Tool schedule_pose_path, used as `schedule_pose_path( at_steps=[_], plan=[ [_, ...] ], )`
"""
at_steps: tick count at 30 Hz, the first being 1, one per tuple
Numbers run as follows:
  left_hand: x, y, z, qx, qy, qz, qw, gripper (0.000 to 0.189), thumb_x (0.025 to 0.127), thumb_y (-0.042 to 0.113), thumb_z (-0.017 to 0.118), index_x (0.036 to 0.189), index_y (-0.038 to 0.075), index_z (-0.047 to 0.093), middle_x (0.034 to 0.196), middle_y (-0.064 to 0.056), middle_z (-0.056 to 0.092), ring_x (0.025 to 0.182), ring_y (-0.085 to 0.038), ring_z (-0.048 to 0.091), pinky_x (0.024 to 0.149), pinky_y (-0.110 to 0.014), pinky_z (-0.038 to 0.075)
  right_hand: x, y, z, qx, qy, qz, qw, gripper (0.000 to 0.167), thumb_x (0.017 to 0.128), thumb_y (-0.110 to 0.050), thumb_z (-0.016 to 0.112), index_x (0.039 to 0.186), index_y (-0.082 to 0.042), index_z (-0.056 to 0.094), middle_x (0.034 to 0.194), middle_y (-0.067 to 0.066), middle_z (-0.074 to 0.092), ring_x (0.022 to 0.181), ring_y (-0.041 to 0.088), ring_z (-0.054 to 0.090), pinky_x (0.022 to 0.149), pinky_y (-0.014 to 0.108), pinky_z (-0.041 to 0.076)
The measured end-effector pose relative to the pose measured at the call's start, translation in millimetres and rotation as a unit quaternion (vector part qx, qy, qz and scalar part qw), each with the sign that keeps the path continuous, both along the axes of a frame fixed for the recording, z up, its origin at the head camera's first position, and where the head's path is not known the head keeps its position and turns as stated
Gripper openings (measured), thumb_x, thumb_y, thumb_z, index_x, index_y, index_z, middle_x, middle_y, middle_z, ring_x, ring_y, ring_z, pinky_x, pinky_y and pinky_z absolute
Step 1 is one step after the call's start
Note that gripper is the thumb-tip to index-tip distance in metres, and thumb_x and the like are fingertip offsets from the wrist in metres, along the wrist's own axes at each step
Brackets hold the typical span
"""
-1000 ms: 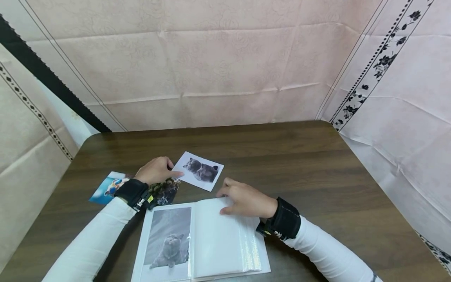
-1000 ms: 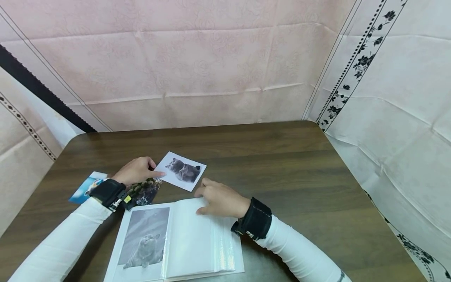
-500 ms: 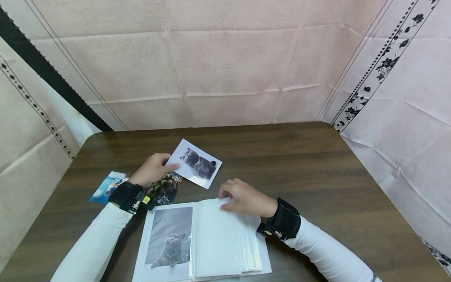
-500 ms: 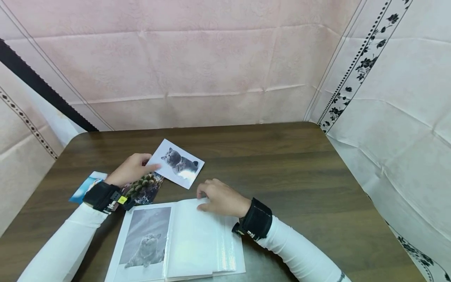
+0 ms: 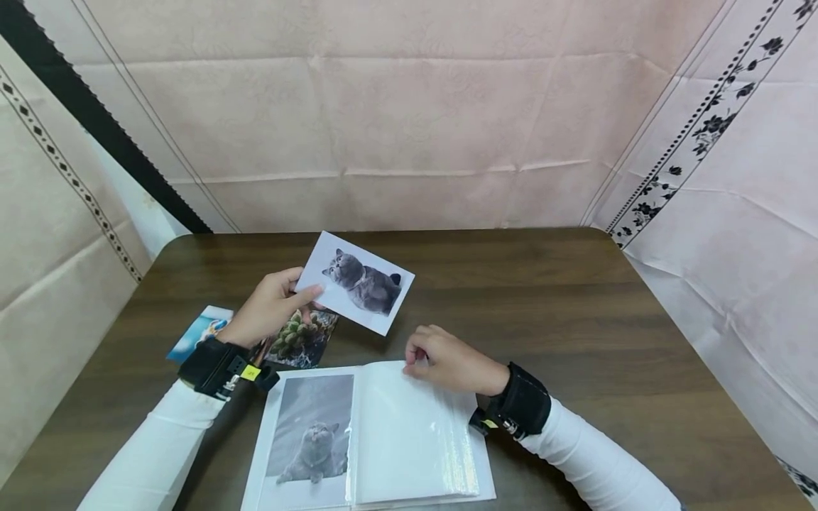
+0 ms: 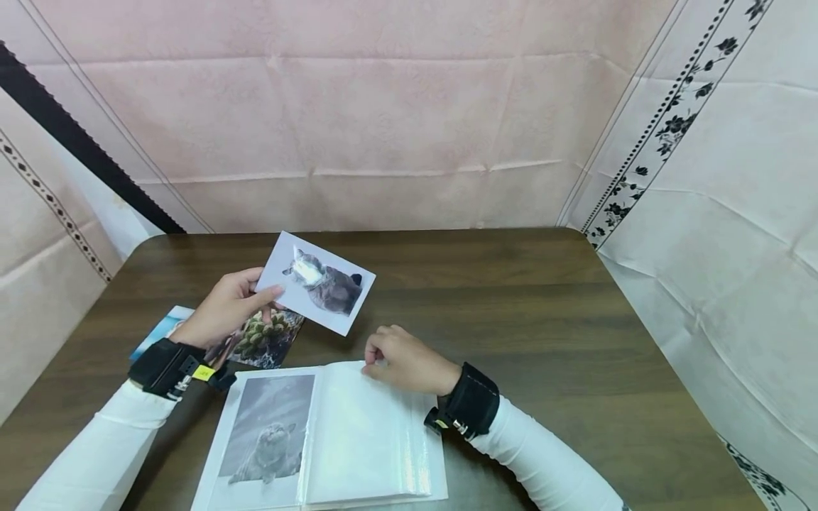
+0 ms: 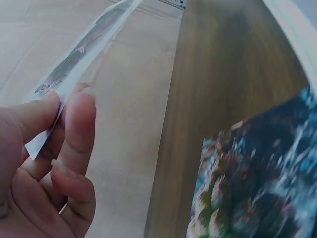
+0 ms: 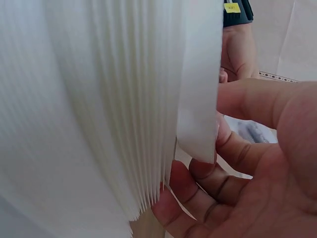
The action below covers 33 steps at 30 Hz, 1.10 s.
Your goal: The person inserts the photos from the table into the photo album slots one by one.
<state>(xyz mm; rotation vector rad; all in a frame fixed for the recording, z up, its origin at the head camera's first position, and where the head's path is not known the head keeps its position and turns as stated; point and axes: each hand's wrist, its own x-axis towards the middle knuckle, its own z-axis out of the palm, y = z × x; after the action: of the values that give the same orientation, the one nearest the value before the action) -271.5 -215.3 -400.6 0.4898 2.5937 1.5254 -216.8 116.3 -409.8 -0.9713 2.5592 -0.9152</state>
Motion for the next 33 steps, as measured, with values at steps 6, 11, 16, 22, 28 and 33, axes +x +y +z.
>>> schedule_pose_path(
  at_steps=[6,11,16,22,28,33],
  plan=[
    [2.5,2.0,-4.6,0.051,-0.019,-0.010,0.9985,0.029,0.105,0.025,0.057,0.122,0.002,0.058,0.090,-0.020,0.069,0.066,-0.021,0.069,0.073,-0.030,0.058,-3.4,5,0.9,0.004,-0.016,0.005,0.9999,0.009,0.097,-0.019,0.070,0.093,-0.011,0.068,0.091,0.001,0.055,0.088,0.014,0.048,0.074,0.024,0.044],
    [4.0,3.6,-7.8,0.079,-0.042,-0.014,0.9959,0.028,0.106,0.025,0.055,0.123,0.002,0.057,0.090,-0.021,0.068,0.066,-0.015,0.066,0.069,-0.033,0.060,-6.5,8,-1.2,0.003,-0.035,0.026,0.9991,0.011,0.099,-0.020,0.067,0.094,-0.011,0.069,0.092,-0.001,0.053,0.085,0.012,0.047,0.075,0.023,0.043],
    [2.4,4.9,-8.0,0.055,-0.044,-0.031,0.9970,0.029,0.107,0.024,0.052,0.128,0.005,0.057,0.103,-0.028,0.067,0.072,-0.016,0.065,0.073,-0.030,0.057,-12.5,11,-2.7,-0.006,-0.050,0.038,0.9980,0.011,0.099,-0.020,0.067,0.090,-0.014,0.067,0.092,-0.001,0.054,0.085,0.012,0.048,0.074,0.024,0.043],
    [1.6,5.2,-8.7,0.014,-0.035,-0.035,0.9987,0.027,0.108,0.025,0.051,0.127,0.008,0.059,0.107,-0.026,0.070,0.074,-0.019,0.066,0.079,-0.028,0.053,-17.1,16,-2.7,-0.017,-0.072,0.046,0.9962,0.009,0.099,-0.019,0.066,0.090,-0.016,0.067,0.095,-0.002,0.056,0.087,0.012,0.050,0.076,0.023,0.044],
    [1.3,5.0,-10.8,0.010,-0.041,-0.044,0.9982,0.025,0.108,0.022,0.050,0.127,0.008,0.059,0.106,-0.025,0.072,0.074,-0.019,0.066,0.075,-0.034,0.054,-18.6,18,0.5,-0.038,-0.074,0.063,0.9945,0.008,0.099,-0.013,0.066,0.093,-0.015,0.070,0.098,-0.002,0.060,0.090,0.012,0.054,0.080,0.024,0.047],
    [1.2,5.6,-10.1,0.016,-0.054,-0.051,0.9971,0.024,0.108,0.021,0.048,0.126,0.008,0.057,0.105,-0.025,0.072,0.074,-0.019,0.066,0.070,-0.037,0.056,-19.1,20,1.4,-0.039,-0.078,0.065,0.9941,0.007,0.099,-0.012,0.065,0.096,-0.015,0.070,0.097,-0.003,0.062,0.089,0.012,0.053,0.079,0.023,0.046]
  ],
)
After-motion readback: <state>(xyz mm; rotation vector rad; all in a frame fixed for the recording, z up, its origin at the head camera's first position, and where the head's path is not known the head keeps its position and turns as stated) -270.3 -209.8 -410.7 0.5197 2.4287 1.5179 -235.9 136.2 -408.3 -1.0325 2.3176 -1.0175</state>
